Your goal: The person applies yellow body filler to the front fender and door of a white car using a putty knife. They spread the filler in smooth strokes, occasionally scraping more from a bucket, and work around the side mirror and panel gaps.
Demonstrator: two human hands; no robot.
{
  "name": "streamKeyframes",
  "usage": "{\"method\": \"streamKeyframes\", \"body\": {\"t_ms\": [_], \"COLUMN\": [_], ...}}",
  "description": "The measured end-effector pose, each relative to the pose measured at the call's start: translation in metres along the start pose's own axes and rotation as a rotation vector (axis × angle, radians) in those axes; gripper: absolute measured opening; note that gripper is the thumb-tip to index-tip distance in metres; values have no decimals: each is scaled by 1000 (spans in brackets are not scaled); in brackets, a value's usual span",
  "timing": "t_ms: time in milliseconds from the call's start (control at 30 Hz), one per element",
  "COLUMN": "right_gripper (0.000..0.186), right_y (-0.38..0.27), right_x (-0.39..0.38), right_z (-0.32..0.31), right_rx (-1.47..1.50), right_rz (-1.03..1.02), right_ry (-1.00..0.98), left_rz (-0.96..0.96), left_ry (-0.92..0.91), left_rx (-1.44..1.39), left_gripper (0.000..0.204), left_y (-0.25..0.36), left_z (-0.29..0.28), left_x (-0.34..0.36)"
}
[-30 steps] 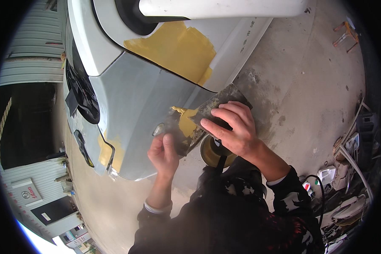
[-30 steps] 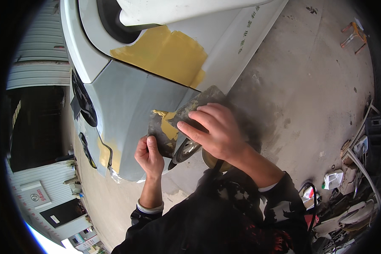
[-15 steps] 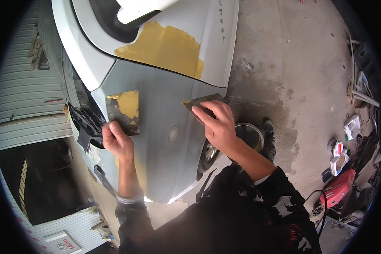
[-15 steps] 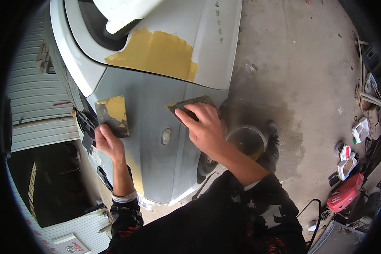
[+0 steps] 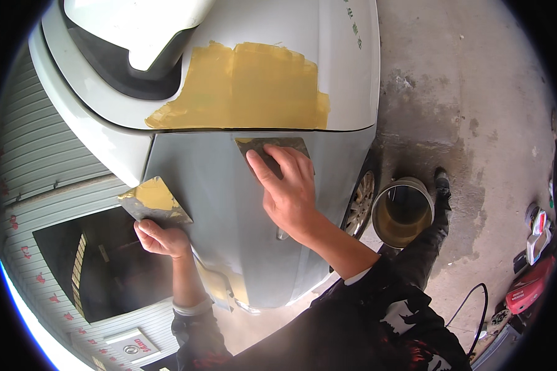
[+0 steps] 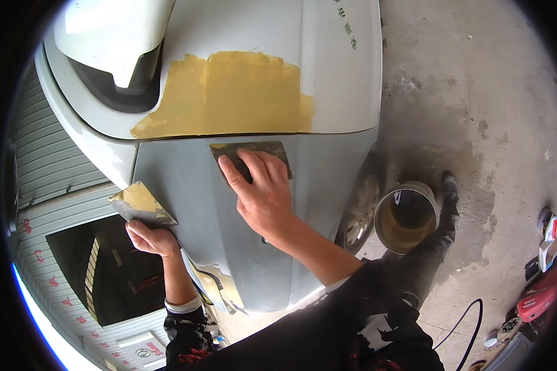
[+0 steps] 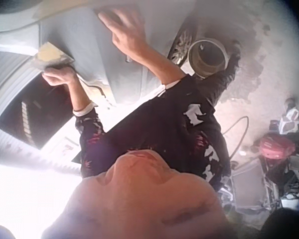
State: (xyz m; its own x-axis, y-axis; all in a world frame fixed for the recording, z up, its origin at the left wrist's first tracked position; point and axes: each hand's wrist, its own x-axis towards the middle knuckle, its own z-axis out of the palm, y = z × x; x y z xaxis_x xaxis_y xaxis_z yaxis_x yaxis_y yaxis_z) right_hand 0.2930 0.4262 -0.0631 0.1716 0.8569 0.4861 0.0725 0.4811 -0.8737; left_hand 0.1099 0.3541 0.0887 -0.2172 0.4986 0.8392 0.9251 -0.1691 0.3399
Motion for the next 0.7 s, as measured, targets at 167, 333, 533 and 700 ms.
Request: {"method": "streamKeyframes", "body": {"t_ms": [167,333,533,700], "right_gripper": [68,63,66,66], "right_y": [-5,-8,-8,-11], "right_x": [5,8,17,14], "right_z": [7,-12,-10,-7], "right_rx": [1,52,28,26], "right_rz": [11,30,33,6], "right_ry": [-23,-113,-103,-116], "left_rz": [-24,-5,-7,-20], "left_ry": [13,38,-3,23], "left_rx": [20,26,-29,28], "left_gripper": [42,43,39,43], "left_y": [1,-1,-3,-1], "left_z": [-1,0,-5,-3], "left_x": [-2,-3,-4,-5]}}
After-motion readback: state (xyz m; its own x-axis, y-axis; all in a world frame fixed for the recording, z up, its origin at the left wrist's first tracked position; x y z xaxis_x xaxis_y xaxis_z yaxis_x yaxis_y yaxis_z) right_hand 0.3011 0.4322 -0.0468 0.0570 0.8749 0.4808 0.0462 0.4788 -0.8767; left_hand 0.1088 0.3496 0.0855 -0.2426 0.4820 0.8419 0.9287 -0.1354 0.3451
